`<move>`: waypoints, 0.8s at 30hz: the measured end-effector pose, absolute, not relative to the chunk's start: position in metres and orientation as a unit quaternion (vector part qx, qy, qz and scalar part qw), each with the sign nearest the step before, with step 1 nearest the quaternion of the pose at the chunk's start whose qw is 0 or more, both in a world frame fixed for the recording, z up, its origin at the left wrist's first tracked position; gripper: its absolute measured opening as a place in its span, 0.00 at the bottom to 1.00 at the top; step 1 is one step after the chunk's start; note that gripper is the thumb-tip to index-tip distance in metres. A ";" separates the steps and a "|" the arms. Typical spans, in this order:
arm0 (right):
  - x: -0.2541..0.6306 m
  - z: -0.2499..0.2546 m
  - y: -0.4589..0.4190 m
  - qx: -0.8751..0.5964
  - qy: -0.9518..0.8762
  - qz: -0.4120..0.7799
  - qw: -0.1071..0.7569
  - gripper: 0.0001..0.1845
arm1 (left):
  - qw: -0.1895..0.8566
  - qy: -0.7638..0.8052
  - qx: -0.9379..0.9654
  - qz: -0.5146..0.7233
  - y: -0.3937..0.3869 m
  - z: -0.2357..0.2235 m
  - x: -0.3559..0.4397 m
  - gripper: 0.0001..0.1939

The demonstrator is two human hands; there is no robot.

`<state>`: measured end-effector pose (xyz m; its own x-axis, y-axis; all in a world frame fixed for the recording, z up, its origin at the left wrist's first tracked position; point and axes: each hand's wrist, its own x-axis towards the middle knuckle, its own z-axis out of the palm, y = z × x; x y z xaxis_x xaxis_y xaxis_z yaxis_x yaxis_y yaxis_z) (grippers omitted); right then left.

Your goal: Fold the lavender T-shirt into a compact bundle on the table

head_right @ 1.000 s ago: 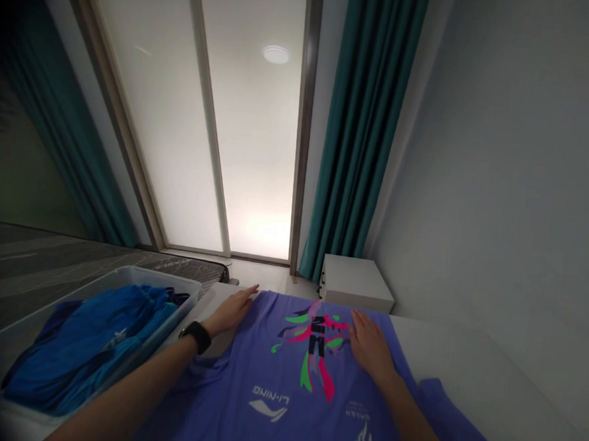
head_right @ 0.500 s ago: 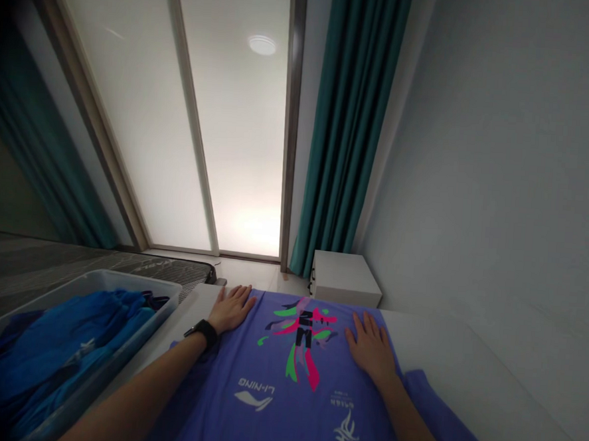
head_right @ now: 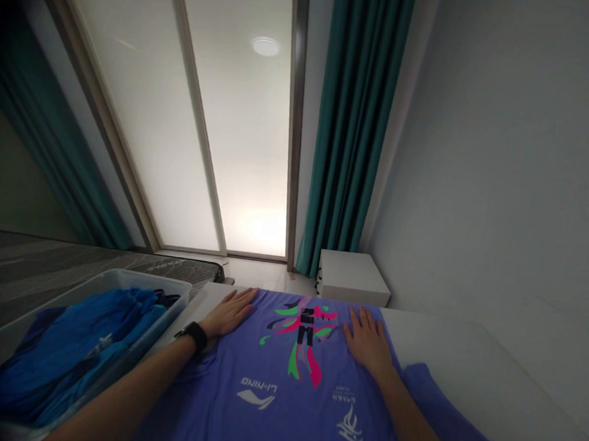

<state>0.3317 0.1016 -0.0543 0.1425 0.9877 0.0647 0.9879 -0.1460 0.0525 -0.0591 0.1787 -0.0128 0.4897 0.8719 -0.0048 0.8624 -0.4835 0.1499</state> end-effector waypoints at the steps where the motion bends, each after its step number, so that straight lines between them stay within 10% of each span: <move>1: 0.331 -0.054 0.102 -0.755 -0.655 -0.041 0.002 0.34 | 0.071 0.507 0.858 0.035 0.179 -0.013 -0.058 0.30; 24: 0.345 -0.035 0.049 -0.764 -0.645 0.002 -0.002 0.33 | 0.046 0.597 0.801 0.015 0.171 -0.002 -0.081 0.30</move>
<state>0.3452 0.0489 -0.0345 0.1680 0.9858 -0.0063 0.9858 -0.1680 -0.0001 -0.0805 0.1706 -0.0024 0.2862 0.9577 -0.0300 0.9549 -0.2825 0.0913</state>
